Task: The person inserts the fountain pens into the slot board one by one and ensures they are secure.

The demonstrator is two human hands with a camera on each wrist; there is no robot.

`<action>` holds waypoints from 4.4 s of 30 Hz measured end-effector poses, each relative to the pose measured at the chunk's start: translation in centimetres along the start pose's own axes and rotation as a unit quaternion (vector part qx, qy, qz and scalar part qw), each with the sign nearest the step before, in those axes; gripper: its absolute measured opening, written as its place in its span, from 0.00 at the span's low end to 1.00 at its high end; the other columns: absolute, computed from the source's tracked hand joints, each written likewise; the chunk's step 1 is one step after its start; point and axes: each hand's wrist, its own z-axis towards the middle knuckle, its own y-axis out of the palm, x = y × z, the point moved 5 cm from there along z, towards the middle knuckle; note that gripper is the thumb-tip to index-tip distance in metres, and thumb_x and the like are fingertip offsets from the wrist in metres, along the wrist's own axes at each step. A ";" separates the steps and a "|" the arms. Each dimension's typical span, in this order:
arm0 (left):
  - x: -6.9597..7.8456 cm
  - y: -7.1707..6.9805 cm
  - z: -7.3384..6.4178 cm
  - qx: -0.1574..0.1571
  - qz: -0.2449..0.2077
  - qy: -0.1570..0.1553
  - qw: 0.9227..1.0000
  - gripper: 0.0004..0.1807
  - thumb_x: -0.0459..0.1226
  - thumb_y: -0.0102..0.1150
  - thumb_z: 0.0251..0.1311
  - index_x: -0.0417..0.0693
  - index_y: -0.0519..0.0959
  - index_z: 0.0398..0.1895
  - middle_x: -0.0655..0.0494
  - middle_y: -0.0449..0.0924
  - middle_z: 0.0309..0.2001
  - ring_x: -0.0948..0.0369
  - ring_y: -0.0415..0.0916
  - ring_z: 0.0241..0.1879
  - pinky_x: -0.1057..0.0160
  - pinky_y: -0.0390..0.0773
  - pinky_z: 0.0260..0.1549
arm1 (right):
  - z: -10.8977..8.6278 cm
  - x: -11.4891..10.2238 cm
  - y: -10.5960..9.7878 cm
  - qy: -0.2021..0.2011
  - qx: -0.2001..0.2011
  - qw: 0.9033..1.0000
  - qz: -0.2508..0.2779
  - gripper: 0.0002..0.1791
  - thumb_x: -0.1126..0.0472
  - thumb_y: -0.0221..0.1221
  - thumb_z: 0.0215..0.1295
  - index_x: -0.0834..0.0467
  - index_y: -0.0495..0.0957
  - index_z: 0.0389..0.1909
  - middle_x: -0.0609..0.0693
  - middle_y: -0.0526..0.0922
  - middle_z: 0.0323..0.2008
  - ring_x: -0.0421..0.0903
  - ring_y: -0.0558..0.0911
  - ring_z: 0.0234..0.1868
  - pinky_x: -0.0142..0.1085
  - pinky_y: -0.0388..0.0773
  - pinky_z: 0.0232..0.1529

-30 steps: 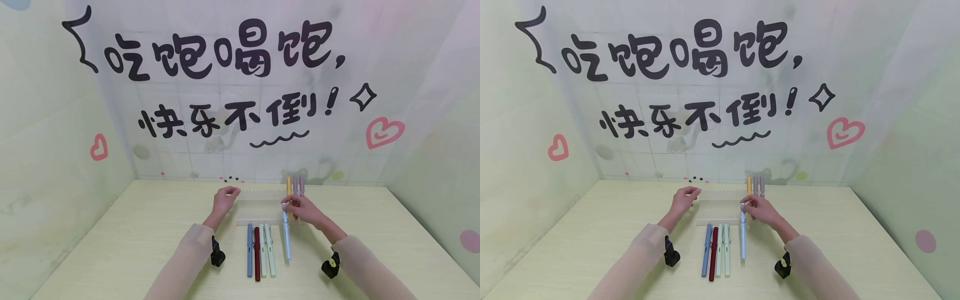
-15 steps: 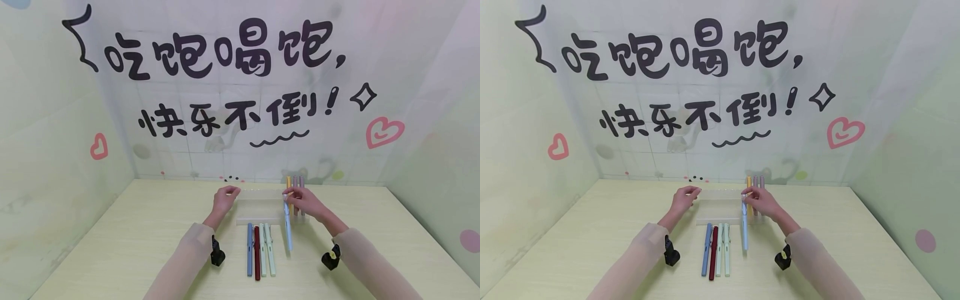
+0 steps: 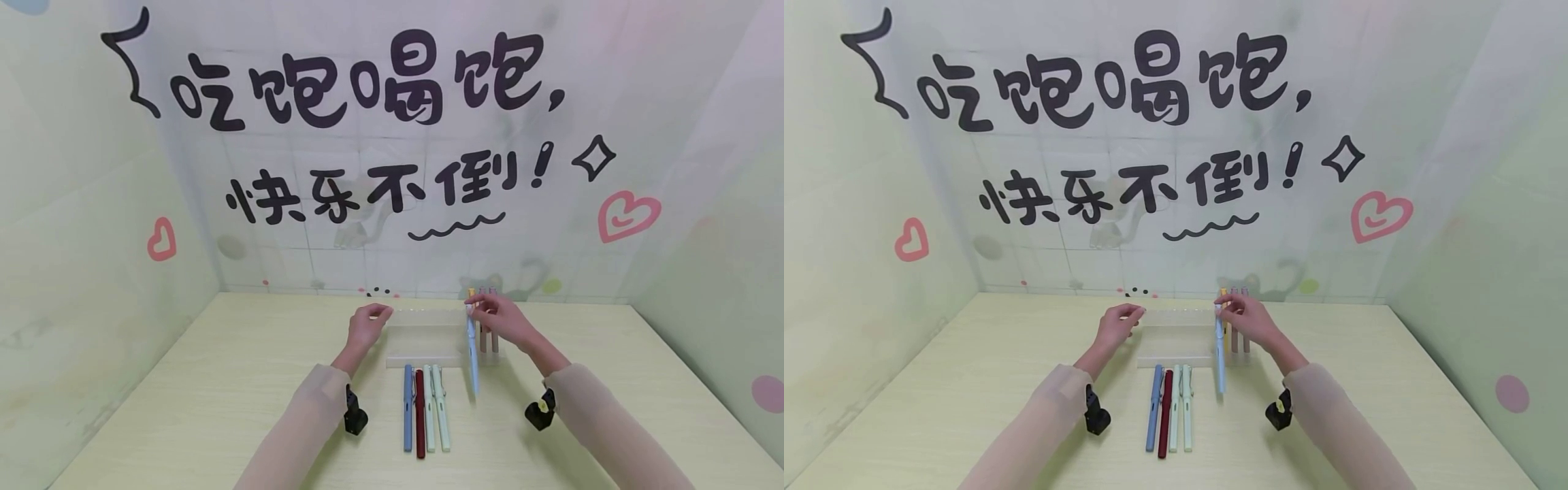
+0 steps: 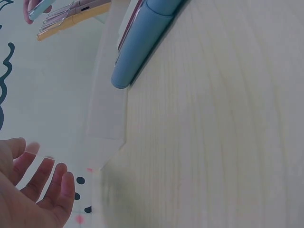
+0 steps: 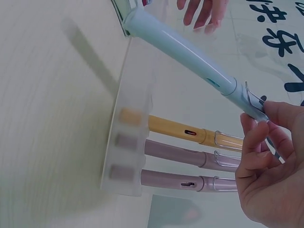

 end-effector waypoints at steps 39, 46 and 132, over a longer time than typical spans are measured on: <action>0.0 0.1 0.1 -0.005 0.008 0.013 1.000 0.13 0.41 0.53 0.59 0.40 0.79 0.38 0.49 0.78 0.37 0.54 0.73 0.39 0.57 0.73 0.37 | 1.7 -2.0 -2.3 -0.026 0.086 0.996 -0.008 0.15 0.62 0.52 0.62 0.62 0.72 0.48 0.60 0.75 0.37 0.58 0.74 0.34 0.46 0.73 0.31; 0.1 0.0 0.0 -0.001 0.006 0.017 1.000 0.13 0.41 0.53 0.58 0.39 0.79 0.37 0.49 0.78 0.36 0.53 0.74 0.38 0.57 0.73 0.35 | 1.6 -2.2 -2.1 -0.023 0.118 0.992 -0.035 0.13 0.61 0.53 0.61 0.59 0.73 0.47 0.58 0.76 0.37 0.54 0.72 0.30 0.38 0.71 0.27; 0.0 0.1 0.1 -0.003 0.002 0.002 1.000 0.13 0.41 0.53 0.58 0.39 0.78 0.39 0.48 0.77 0.38 0.53 0.74 0.40 0.58 0.73 0.38 | 2.2 0.4 0.5 -0.115 0.074 0.961 -0.241 0.23 0.64 0.60 0.54 0.60 0.70 0.53 0.44 0.65 0.13 0.41 0.64 0.14 0.34 0.62 0.14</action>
